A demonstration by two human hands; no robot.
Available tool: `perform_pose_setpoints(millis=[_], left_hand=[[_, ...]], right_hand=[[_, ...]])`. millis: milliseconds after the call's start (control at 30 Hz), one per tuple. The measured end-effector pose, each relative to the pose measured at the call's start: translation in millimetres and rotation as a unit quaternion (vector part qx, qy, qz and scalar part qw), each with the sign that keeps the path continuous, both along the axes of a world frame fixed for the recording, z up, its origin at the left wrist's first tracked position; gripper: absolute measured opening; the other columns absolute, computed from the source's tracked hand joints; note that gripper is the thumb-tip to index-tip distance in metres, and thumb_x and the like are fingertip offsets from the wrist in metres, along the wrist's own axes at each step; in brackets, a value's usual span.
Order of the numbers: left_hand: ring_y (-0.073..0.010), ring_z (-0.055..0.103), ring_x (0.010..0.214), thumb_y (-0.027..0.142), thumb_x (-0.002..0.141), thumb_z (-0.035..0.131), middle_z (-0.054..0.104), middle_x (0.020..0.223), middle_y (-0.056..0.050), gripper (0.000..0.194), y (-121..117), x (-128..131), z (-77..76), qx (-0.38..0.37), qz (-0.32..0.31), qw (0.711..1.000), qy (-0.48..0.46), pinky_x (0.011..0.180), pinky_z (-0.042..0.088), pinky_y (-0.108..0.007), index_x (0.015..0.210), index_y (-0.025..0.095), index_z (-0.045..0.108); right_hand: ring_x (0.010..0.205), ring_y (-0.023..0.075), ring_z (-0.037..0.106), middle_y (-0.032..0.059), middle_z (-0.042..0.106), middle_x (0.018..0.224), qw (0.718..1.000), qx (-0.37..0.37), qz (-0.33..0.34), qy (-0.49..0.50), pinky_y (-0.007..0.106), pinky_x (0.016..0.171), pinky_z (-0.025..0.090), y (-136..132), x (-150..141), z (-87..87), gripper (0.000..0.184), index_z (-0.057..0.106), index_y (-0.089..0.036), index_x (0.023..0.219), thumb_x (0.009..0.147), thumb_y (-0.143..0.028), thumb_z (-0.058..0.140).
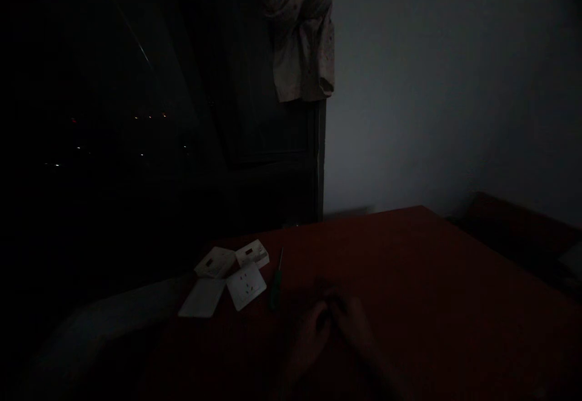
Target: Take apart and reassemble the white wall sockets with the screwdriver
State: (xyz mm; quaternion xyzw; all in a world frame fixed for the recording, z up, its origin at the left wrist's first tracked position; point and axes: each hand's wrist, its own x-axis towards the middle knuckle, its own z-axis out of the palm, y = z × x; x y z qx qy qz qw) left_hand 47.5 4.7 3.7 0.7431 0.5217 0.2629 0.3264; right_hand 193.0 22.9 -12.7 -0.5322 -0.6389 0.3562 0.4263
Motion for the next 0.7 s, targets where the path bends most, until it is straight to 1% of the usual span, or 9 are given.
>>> perform_pose_setpoints(millis=[100,167,300,367,467,600,700], left_hand=[[-0.02,0.06,0.103,0.016,0.084,0.046,0.066,0.112,-0.004,0.028,0.0,-0.2,-0.7,0.015,-0.005,1.0,-0.011,0.094,0.044,-0.033,0.105,0.024,0.063],[-0.02,0.06,0.102,0.015,0.083,0.046,0.067,0.111,-0.004,0.03,0.1,-0.4,-2.5,0.01,-0.006,1.0,-0.013,0.093,0.045,-0.032,0.107,0.023,0.062],[-0.0205,0.06,0.104,0.015,0.084,0.047,0.066,0.112,-0.004,0.03,-0.2,-1.1,-5.1,0.019,-0.003,1.0,-0.002,0.093,0.045,-0.033,0.109,0.024,0.061],[-0.0198,0.06,0.102,0.016,0.085,0.047,0.066,0.111,-0.004,0.028,-0.3,-0.9,-4.8,0.026,-0.006,1.0,-0.003,0.092,0.045,-0.032,0.107,0.024,0.062],[-0.019,0.061,0.098,0.015,0.084,0.047,0.067,0.107,-0.005,0.026,-0.2,-0.2,-3.8,0.009,-0.011,1.0,-0.009,0.09,0.046,-0.031,0.104,0.023,0.063],[-0.0203,0.06,0.104,0.016,0.084,0.048,0.066,0.112,-0.005,0.028,-0.9,-0.3,-2.0,0.007,-0.001,1.0,-0.004,0.094,0.044,-0.033,0.107,0.023,0.062],[-0.0202,0.06,0.103,0.016,0.085,0.047,0.066,0.112,-0.005,0.028,-1.7,-0.9,0.0,0.006,-0.006,1.0,0.005,0.093,0.045,-0.032,0.107,0.023,0.062]], right_hand=[[0.091,0.021,0.067,0.0085,0.072,0.098,1.0,0.003,0.008,-0.002,0.032,0.082,0.05,0.0,0.2,0.0,0.031,0.069,-0.018,0.096,0.081,-0.023,0.042],[0.09,0.0213,0.067,0.0092,0.072,0.098,1.0,0.003,0.009,-0.004,0.032,0.082,0.05,0.3,0.2,-0.7,0.031,0.069,-0.017,0.096,0.082,-0.023,0.042],[0.09,0.0216,0.067,0.0093,0.072,0.097,1.0,0.003,0.009,-0.005,0.033,0.082,0.05,0.8,0.2,-0.6,0.031,0.069,-0.017,0.095,0.081,-0.022,0.042],[0.09,0.0214,0.067,0.0086,0.072,0.097,1.0,0.004,0.013,-0.003,0.032,0.082,0.05,0.5,0.2,0.9,0.031,0.069,-0.018,0.094,0.08,-0.022,0.042],[0.091,0.0213,0.067,0.0086,0.072,0.097,1.0,0.006,0.015,-0.001,0.032,0.082,0.049,-0.3,0.2,3.0,0.031,0.069,-0.018,0.095,0.08,-0.021,0.041],[0.091,0.022,0.066,0.0099,0.072,0.098,1.0,0.006,0.013,-0.005,0.033,0.083,0.049,-0.4,-0.1,2.9,0.031,0.069,-0.017,0.095,0.081,-0.022,0.041],[0.092,0.0218,0.066,0.0103,0.072,0.099,1.0,0.006,0.012,-0.008,0.033,0.083,0.049,-0.2,0.0,2.7,0.032,0.068,-0.016,0.096,0.082,-0.023,0.041]])
